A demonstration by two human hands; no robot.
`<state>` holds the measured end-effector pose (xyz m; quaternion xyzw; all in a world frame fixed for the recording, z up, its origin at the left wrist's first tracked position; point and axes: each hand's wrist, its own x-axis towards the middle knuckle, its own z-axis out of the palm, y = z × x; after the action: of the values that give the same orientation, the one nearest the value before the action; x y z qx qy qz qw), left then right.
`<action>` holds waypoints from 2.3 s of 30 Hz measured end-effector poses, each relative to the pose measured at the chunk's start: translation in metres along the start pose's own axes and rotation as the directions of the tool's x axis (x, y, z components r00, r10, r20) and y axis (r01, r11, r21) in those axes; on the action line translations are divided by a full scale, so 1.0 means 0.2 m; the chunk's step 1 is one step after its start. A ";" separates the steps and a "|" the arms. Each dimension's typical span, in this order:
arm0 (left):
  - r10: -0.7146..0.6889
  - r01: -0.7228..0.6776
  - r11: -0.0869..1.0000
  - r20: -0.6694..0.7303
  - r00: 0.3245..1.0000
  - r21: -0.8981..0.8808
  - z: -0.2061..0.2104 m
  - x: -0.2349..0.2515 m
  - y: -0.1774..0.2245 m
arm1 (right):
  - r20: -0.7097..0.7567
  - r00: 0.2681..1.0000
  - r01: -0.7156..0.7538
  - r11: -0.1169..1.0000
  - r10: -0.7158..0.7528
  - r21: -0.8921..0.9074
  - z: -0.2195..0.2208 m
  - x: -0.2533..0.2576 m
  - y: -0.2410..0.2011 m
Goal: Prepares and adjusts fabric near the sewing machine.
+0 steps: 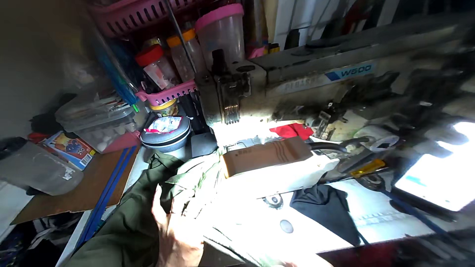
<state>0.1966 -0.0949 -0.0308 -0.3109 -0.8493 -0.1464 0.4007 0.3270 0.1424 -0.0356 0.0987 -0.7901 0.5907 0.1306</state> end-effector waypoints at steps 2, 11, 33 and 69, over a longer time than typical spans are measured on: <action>0.005 -0.005 1.000 -0.020 1.000 0.013 0.01 0.06 0.01 | 0.001 0.999 -0.044 0.999 0.044 -0.015 0.01 0.04 0.00; 0.094 -0.089 0.995 0.086 0.992 -0.050 0.04 0.21 -0.07 | -0.035 0.991 -0.131 0.989 0.129 -0.075 0.03 0.19 0.00; 0.063 0.020 0.975 0.360 0.931 -0.221 0.06 0.52 -0.21 | -0.100 0.994 -0.060 0.989 0.047 -0.133 0.09 0.47 0.12; 0.094 0.125 0.834 0.361 0.928 -0.537 -0.20 0.10 0.08 | -0.007 0.947 0.193 0.587 -0.321 -0.786 0.13 0.72 -0.06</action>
<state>0.2207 -0.0930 0.0102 -0.4279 -0.8338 -0.3261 0.1242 0.1917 0.1144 0.0141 0.1020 -0.9319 0.1723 0.3025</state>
